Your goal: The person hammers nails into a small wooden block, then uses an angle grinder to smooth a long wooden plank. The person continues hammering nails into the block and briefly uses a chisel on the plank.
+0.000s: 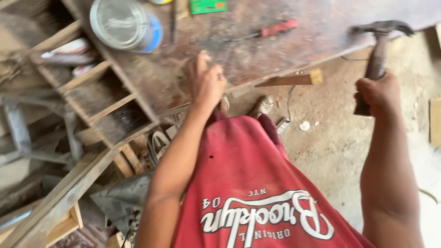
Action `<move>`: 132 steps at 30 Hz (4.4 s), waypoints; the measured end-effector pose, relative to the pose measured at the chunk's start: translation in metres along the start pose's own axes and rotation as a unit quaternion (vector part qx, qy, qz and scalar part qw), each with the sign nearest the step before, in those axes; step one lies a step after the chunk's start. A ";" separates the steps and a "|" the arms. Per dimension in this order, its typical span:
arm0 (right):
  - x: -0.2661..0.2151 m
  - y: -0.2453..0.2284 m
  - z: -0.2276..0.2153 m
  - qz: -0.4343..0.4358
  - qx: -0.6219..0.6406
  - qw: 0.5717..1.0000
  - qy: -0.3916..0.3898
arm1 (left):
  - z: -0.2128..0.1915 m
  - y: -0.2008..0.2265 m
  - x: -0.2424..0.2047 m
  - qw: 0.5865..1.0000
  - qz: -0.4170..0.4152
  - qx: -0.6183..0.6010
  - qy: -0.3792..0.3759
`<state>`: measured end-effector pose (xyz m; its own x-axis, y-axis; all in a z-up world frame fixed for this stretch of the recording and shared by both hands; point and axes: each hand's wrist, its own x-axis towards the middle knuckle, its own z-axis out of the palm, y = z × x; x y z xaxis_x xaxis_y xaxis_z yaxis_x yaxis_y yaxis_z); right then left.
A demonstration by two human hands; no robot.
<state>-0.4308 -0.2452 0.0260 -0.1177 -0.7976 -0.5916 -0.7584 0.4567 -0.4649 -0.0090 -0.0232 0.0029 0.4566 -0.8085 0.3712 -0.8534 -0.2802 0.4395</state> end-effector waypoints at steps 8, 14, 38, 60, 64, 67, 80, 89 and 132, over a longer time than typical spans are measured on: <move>-0.093 0.025 -0.024 0.043 0.061 0.997 -0.033 | 0.008 0.062 0.015 0.936 -0.112 -0.226 -0.247; -0.096 0.093 -0.041 -0.034 0.114 0.988 -0.095 | 0.050 0.146 -0.006 0.917 -0.053 -0.320 -0.231; -0.068 0.092 -0.059 -0.150 -0.068 0.977 -0.135 | 0.150 0.222 -0.036 0.962 0.018 -0.248 -0.112; -0.057 0.077 -0.002 -0.062 -0.121 0.970 -0.201 | 0.180 0.214 -0.046 0.968 0.057 -0.229 -0.085; -0.052 0.074 -0.001 -0.094 -0.118 0.972 -0.183 | 0.175 0.205 -0.044 0.963 -0.018 -0.254 -0.085; -0.049 0.071 -0.001 -0.027 -0.119 0.970 -0.212 | 0.168 0.198 -0.043 0.947 -0.076 -0.292 -0.110; -0.052 0.067 0.000 -0.033 -0.123 0.973 -0.193 | 0.148 0.179 -0.020 0.934 0.001 -0.340 -0.105; -0.055 0.066 0.000 -0.052 -0.131 0.975 -0.174 | 0.159 0.186 -0.025 0.910 -0.124 -0.363 -0.157; -0.057 0.076 0.001 -0.044 -0.148 0.972 -0.177 | 0.176 0.206 -0.041 0.949 0.020 -0.295 -0.106</move>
<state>-0.4813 -0.1647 0.0240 0.1448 -0.6194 -0.7716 -0.9130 0.2169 -0.3455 -0.2480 -0.1387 -0.0660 0.3115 -0.9164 0.2515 -0.5514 0.0412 0.8332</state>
